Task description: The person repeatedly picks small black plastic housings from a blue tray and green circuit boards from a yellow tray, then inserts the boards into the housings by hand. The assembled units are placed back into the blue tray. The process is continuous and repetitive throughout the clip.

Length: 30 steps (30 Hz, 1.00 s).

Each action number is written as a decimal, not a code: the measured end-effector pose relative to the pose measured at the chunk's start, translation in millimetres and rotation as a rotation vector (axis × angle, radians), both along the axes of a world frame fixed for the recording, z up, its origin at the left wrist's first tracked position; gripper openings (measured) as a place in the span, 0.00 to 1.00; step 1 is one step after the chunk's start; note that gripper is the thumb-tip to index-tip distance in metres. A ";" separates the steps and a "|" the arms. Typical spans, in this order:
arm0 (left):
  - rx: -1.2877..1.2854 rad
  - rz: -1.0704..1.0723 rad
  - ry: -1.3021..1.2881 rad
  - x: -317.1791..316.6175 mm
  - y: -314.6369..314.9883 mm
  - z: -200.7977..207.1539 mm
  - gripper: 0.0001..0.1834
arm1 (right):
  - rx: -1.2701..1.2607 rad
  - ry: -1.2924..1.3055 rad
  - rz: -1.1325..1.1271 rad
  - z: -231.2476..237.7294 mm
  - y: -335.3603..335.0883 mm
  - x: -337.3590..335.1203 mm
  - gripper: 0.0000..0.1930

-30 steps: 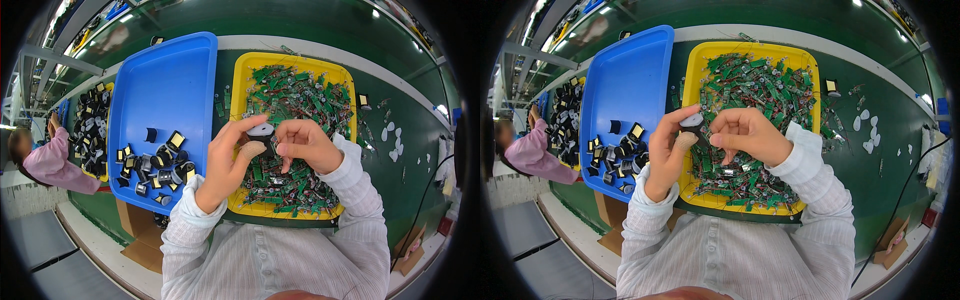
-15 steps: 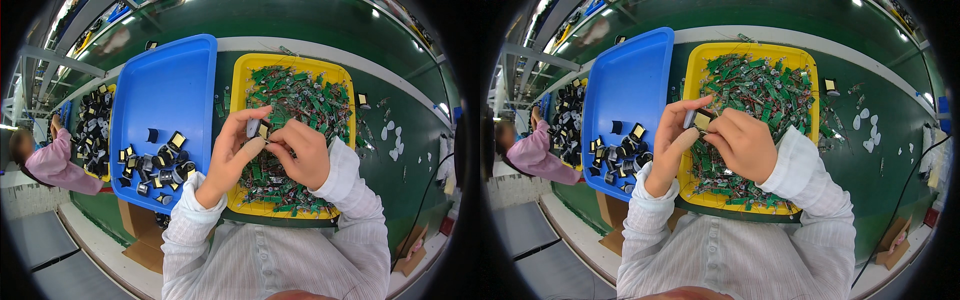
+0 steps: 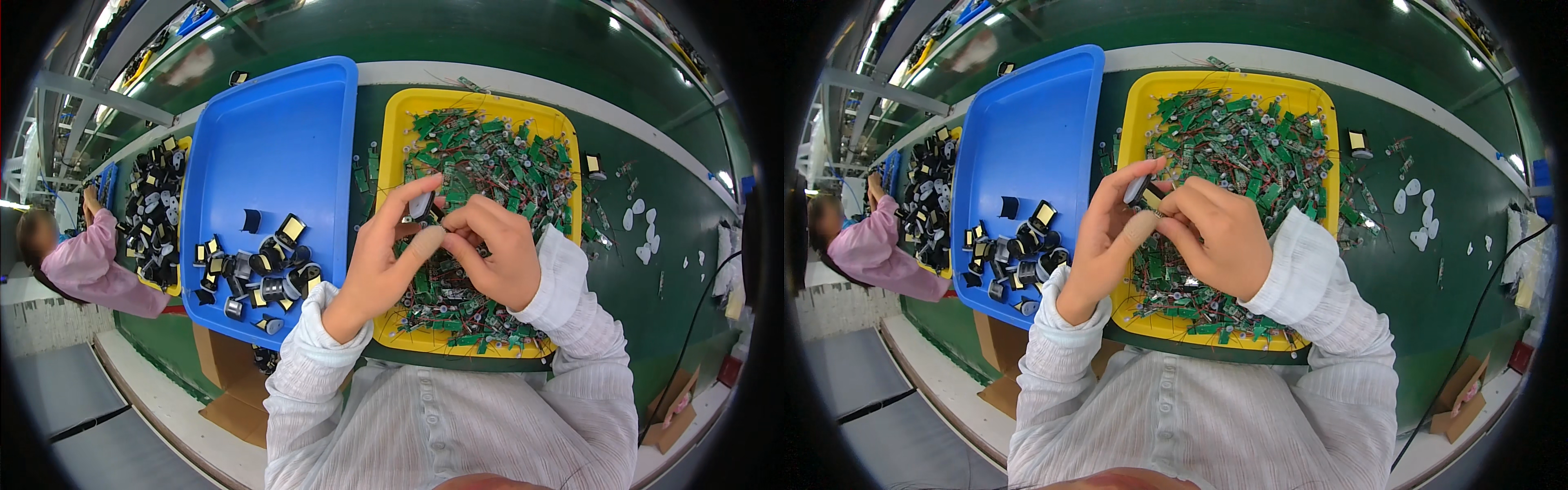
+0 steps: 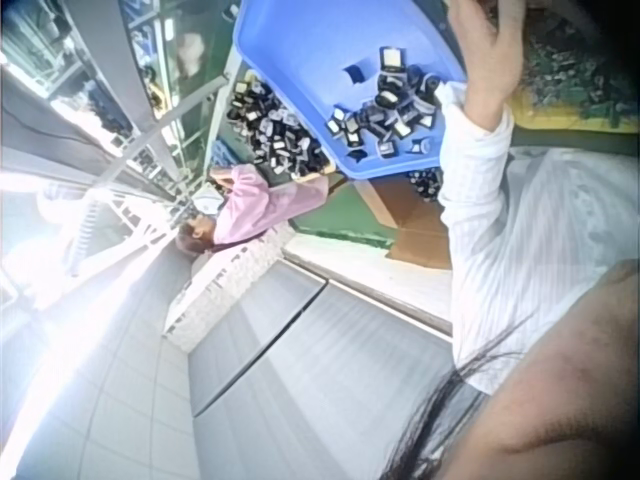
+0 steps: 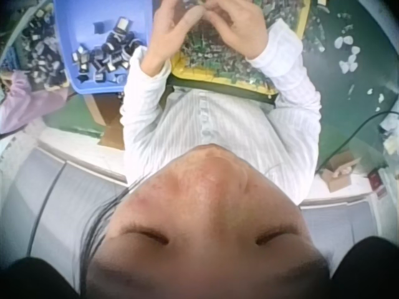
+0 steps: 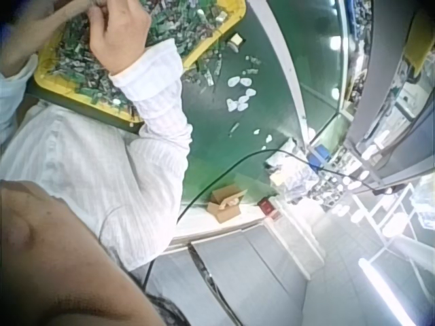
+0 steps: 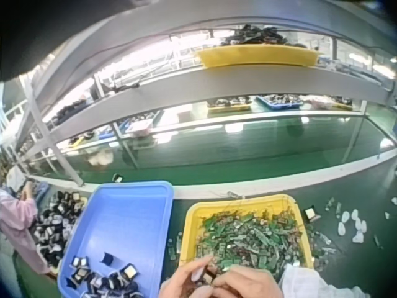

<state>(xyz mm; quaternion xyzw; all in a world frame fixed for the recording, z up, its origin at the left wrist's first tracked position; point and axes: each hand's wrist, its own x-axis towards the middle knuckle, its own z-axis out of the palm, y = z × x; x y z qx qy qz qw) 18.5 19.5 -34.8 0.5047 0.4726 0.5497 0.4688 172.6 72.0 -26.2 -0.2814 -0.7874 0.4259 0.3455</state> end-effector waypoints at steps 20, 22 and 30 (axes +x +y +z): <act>0.042 0.068 -0.002 -7.8 -4.3 0.3 0.22 | -0.185 0.015 0.050 3.3 -1.3 -3.4 0.06; 0.072 0.069 0.029 -9.1 -5.8 1.5 0.22 | -0.118 0.018 0.092 5.6 0.3 -4.2 0.07; 0.159 0.221 0.717 -47.7 -6.9 21.5 0.24 | 0.004 -0.158 0.096 28.9 16.4 -4.5 0.06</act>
